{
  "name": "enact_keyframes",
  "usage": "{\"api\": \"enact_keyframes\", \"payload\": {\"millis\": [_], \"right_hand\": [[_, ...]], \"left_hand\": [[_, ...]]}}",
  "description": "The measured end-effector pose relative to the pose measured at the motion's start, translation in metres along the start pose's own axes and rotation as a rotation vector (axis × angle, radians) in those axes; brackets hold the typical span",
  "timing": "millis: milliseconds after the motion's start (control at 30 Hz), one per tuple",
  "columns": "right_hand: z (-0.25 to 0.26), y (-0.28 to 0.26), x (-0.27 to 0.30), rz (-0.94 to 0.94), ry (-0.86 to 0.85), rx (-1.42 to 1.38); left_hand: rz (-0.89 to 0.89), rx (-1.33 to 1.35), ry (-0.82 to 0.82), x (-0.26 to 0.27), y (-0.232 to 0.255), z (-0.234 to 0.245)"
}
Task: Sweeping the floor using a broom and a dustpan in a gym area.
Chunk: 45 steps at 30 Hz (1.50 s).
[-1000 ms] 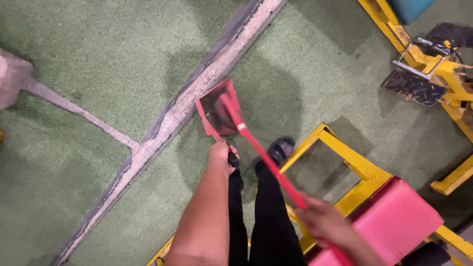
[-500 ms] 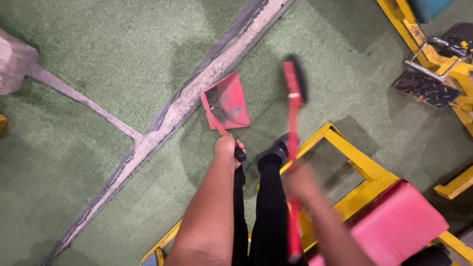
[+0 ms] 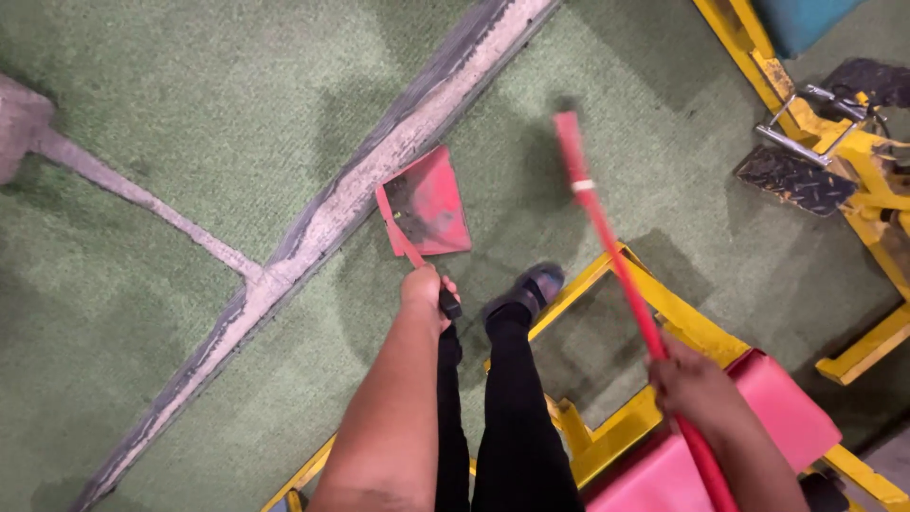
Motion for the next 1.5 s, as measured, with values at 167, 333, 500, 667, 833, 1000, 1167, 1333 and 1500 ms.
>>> {"api": "enact_keyframes", "payload": {"millis": [167, 333, 500, 667, 833, 1000, 1167, 1333, 1500], "right_hand": [[-0.034, 0.02, -0.1, 0.096, 0.127, -0.075], [-0.15, -0.009, -0.001, -0.019, -0.026, 0.282], [-0.123, 0.003, 0.034, -0.044, -0.291, 0.044], [-0.088, 0.015, 0.082, -0.063, -0.323, 0.063], [-0.072, 0.102, -0.031, 0.165, -0.263, 0.081], [-0.038, 0.019, 0.034, 0.242, -0.065, 0.502], [-0.06, -0.082, 0.124, 0.385, -0.194, 0.269], [-0.092, -0.139, 0.156, 0.446, -0.3, 0.245], [-0.125, -0.202, 0.191, 0.383, -0.266, 0.291]], "left_hand": [[-0.034, -0.004, 0.003, 0.0, 0.0, 0.001], [-0.038, 0.011, -0.042, -0.022, -0.008, 0.008], [-0.038, -0.074, -0.139, -0.059, 0.005, 0.021], [0.144, 0.157, -0.135, -0.085, 0.022, 0.04], [0.173, 0.173, -0.355, -0.122, 0.029, 0.043], [0.194, -0.03, -0.406, -0.074, 0.037, 0.072], [0.239, 0.366, -0.563, -0.028, 0.087, 0.086], [0.28, 0.596, -0.668, 0.072, 0.115, 0.143], [0.249, 0.834, -0.609, 0.087, 0.136, 0.158]]}}
Point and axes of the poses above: each hand's wrist, its own x-axis away from the middle knuckle, its own z-axis out of the back of the hand, y = z × x, the point moved 6 cm from there along -x, towards the middle knuckle, and after that the axes turned 8 degrees about x, right-handed, at the moved point
